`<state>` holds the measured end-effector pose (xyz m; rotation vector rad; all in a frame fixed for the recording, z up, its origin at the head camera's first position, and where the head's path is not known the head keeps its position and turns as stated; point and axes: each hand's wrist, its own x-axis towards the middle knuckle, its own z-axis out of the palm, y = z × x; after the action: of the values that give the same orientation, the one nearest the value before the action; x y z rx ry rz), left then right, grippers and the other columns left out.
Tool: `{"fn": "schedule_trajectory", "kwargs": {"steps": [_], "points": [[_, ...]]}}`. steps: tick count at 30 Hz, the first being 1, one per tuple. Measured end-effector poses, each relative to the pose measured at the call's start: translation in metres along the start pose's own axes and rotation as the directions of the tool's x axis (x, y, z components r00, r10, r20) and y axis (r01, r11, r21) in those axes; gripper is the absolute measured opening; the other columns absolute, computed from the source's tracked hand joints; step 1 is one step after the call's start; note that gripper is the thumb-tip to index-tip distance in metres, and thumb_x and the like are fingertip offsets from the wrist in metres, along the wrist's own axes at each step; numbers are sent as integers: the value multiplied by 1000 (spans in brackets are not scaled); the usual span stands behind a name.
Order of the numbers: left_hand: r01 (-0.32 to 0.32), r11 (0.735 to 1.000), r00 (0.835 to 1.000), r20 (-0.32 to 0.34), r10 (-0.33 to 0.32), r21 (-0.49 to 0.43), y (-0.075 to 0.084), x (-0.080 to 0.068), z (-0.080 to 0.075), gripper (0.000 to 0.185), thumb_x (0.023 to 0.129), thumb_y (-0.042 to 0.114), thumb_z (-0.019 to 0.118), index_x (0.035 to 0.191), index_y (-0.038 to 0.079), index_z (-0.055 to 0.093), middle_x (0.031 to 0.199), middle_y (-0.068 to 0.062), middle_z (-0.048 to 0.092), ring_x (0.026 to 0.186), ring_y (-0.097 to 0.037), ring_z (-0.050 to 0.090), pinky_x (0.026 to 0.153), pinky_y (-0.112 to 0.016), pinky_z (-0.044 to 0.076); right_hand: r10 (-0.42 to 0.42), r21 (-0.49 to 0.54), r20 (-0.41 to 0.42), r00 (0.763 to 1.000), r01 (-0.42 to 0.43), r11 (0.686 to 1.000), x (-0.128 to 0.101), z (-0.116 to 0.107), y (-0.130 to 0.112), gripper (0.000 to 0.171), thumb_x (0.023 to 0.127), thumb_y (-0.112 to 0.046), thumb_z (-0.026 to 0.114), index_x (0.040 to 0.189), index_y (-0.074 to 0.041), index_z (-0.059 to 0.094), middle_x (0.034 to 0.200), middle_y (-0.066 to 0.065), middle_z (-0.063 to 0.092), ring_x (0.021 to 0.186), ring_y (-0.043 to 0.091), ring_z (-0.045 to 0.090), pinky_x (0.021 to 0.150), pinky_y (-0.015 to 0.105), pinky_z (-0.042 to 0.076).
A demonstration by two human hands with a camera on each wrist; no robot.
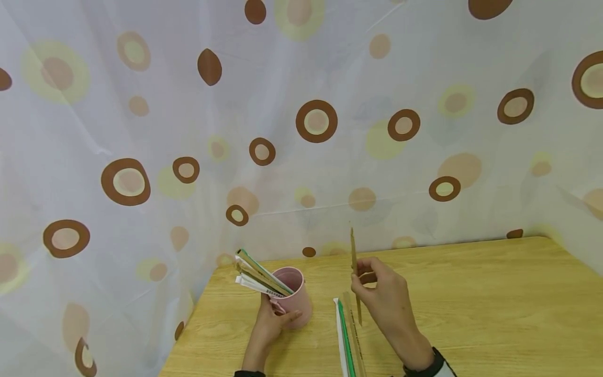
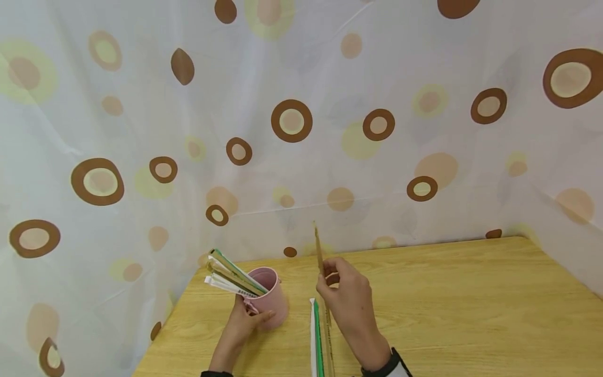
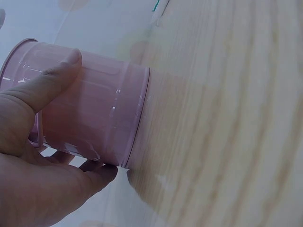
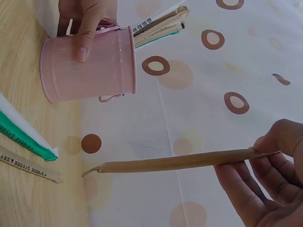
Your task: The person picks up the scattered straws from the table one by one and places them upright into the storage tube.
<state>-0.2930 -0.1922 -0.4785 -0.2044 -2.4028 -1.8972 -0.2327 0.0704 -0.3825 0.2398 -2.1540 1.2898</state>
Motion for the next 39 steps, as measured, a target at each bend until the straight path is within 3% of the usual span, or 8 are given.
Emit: {"fn": "schedule_trajectory", "kwargs": {"steps": [4, 9, 17, 22, 28, 31, 35, 39], "points": [[-2, 1000, 1000, 0, 2, 8, -1, 0, 0, 103, 80, -1, 83, 156, 3, 13, 149, -25, 41, 129, -34, 46, 100, -39, 44, -4, 3, -4, 1000, 5, 1000, 1, 1, 1, 18, 85, 4, 74, 100, -5, 70, 91, 5, 74, 77, 17, 70, 61, 20, 56], [-17, 1000, 1000, 7, 17, -13, 0, 0, 0, 104, 80, -1, 83, 157, 4, 13, 151, -25, 39, 134, -36, 43, 107, -44, 40, -4, 21, 3, 1000, 4, 1000, 1, 1, 2, 18, 84, 5, 74, 99, -6, 69, 91, 6, 73, 78, 17, 70, 62, 20, 56], [-7, 1000, 1000, 5, 7, 8, 0, -2, 0, 104, 81, 0, 84, 156, 3, 12, 152, -26, 38, 134, -37, 43, 104, -43, 42, 6, 56, 26, 1000, -7, 998, -2, 6, 2, 21, 84, 5, 74, 100, -8, 69, 91, 3, 72, 79, 15, 69, 63, 19, 56], [-8, 1000, 1000, 8, 8, 0, 1, -1, -1, 104, 81, 0, 83, 157, 4, 12, 152, -26, 38, 135, -38, 42, 107, -48, 41, -55, 90, 23, 998, 53, 995, -6, 14, 0, 24, 83, 8, 75, 99, -9, 69, 90, 3, 72, 77, 15, 70, 62, 17, 56], [-6, 1000, 1000, -9, 6, 21, 0, 1, -1, 101, 81, 0, 84, 155, 3, 16, 146, -24, 42, 125, -33, 48, 95, -33, 45, -125, 142, 32, 992, 119, 983, -14, 32, -2, 29, 81, 11, 75, 99, -11, 69, 90, -1, 71, 76, 13, 70, 61, 16, 55], [-21, 1000, 1000, -10, 21, 21, -2, 2, -2, 101, 80, 0, 84, 155, 2, 16, 147, -25, 41, 127, -34, 46, 98, -35, 45, -199, 181, 42, 979, 188, 965, -20, 45, -3, 31, 83, 11, 75, 103, -12, 67, 93, -3, 70, 80, 11, 69, 64, 16, 56], [-23, 1000, 1000, -5, 23, 16, -2, 1, -1, 103, 80, 2, 85, 155, 3, 15, 153, -26, 36, 138, -39, 40, 111, -49, 38, -333, 240, 43, 942, 314, 919, -25, 63, -5, 31, 87, 8, 74, 111, -10, 65, 99, -2, 68, 87, 12, 69, 69, 21, 58], [-2, 1000, 1000, 3, 2, 21, 0, 0, -2, 102, 82, 7, 85, 156, 5, 15, 152, -25, 37, 134, -39, 44, 107, -52, 40, -444, 256, 2, 896, 429, 866, -15, 78, -7, 33, 88, 9, 73, 114, -5, 61, 103, 3, 65, 94, 16, 69, 76, 23, 59]]}}
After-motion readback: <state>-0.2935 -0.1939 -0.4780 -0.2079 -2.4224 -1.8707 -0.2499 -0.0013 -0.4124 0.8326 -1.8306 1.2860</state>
